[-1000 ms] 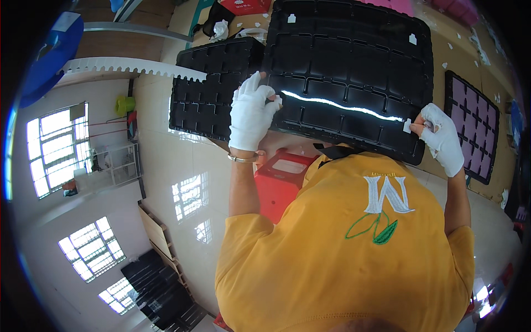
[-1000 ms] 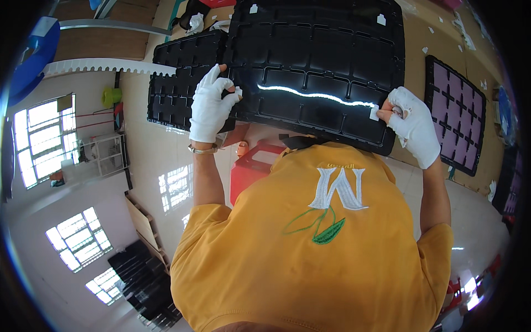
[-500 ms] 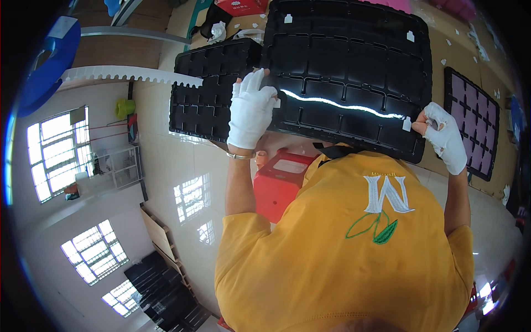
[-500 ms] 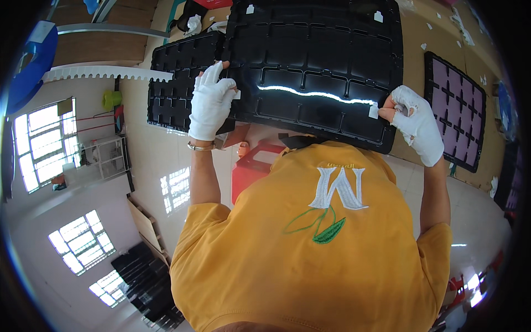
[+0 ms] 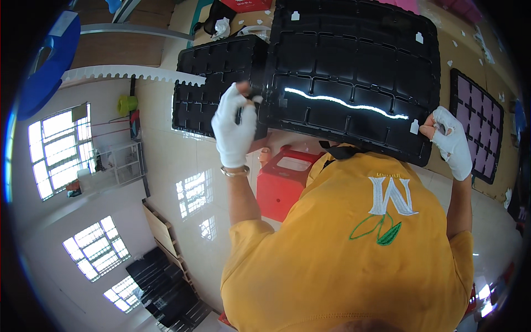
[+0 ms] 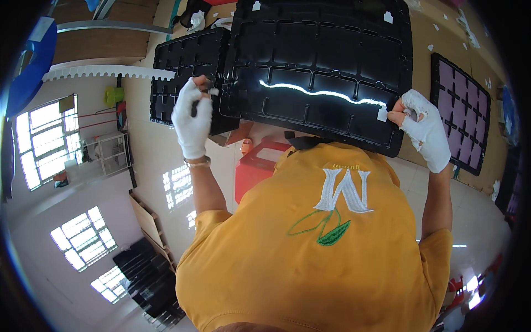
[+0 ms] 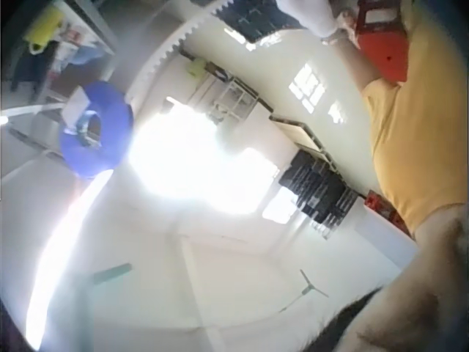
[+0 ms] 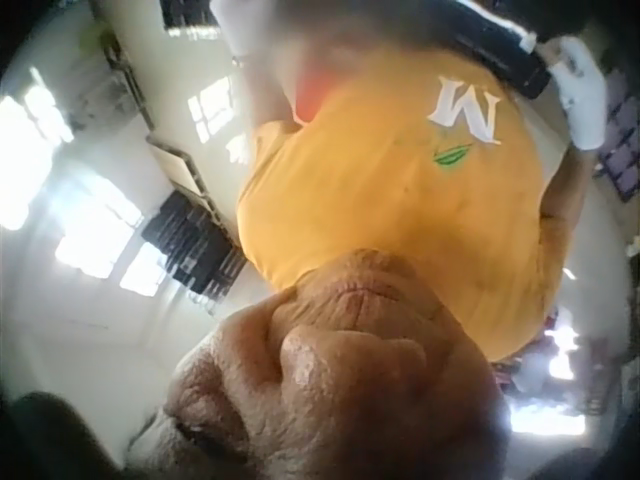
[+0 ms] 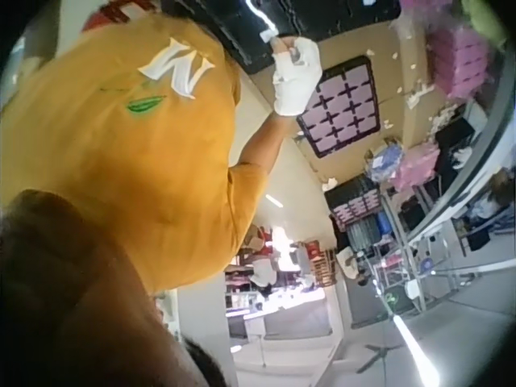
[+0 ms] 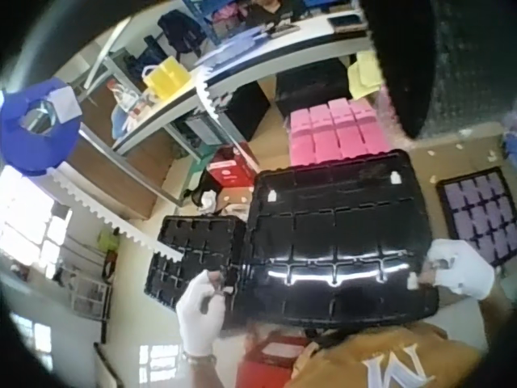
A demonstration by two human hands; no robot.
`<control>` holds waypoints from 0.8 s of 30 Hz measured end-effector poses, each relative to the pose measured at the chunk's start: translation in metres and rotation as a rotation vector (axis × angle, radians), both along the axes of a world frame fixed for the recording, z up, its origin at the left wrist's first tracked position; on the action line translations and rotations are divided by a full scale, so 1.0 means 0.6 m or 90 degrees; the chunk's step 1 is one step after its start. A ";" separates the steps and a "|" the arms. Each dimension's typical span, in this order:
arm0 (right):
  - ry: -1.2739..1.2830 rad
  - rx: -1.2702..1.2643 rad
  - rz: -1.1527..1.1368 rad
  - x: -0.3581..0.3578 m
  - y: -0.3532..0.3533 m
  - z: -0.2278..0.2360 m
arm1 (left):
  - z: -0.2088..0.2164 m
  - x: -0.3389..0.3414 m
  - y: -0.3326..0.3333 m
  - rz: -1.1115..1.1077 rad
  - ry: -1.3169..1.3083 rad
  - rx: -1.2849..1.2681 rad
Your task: The person places small white plastic clips onto the corners of black plastic trays. They then pick up pink foam inserts and place them into the trays, pressing them down to fit. The person repeats this process for multiple trays, handling the components one by one.
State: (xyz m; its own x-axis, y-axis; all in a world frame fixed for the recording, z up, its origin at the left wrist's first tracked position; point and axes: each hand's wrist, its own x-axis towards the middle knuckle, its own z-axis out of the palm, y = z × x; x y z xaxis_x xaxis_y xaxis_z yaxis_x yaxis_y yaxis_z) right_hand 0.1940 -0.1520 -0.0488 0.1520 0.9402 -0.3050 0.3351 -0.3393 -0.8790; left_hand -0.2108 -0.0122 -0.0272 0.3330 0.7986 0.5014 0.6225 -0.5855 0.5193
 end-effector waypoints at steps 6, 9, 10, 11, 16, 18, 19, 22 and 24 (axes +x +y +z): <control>0.002 0.008 -0.002 -0.001 0.002 0.006 | -0.005 0.029 0.186 0.069 -0.052 -0.040; 0.007 0.019 -0.005 -0.001 0.002 0.005 | -0.048 0.076 0.284 -0.077 0.065 0.034; 0.001 0.024 -0.002 -0.002 0.002 0.006 | -0.056 0.099 0.302 -0.112 0.108 0.030; -0.006 0.025 -0.002 -0.005 0.002 0.009 | -0.065 0.117 0.322 -0.131 0.177 0.051; -0.038 0.032 -0.018 -0.007 -0.002 0.009 | -0.055 0.187 0.357 -0.124 0.415 0.020; -0.023 0.031 -0.021 -0.007 -0.002 0.009 | -0.048 0.196 0.363 -0.131 0.463 -0.021; -0.016 0.031 -0.021 -0.007 -0.001 0.008 | -0.043 0.198 0.361 -0.134 0.487 -0.028; -0.001 0.033 -0.030 -0.010 -0.001 0.007 | -0.030 0.211 0.354 -0.120 0.525 -0.088; 0.009 0.029 -0.036 -0.009 -0.002 0.007 | -0.022 0.215 0.350 -0.106 0.524 -0.108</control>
State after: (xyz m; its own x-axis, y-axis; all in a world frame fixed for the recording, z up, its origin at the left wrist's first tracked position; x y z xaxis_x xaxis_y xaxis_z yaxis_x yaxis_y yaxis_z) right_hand 0.1887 -0.1532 -0.0448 0.2014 0.9432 -0.2643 0.3036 -0.3166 -0.8987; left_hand -0.0820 0.1979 -0.0407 0.6579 0.7495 -0.0733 0.7526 -0.6579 0.0274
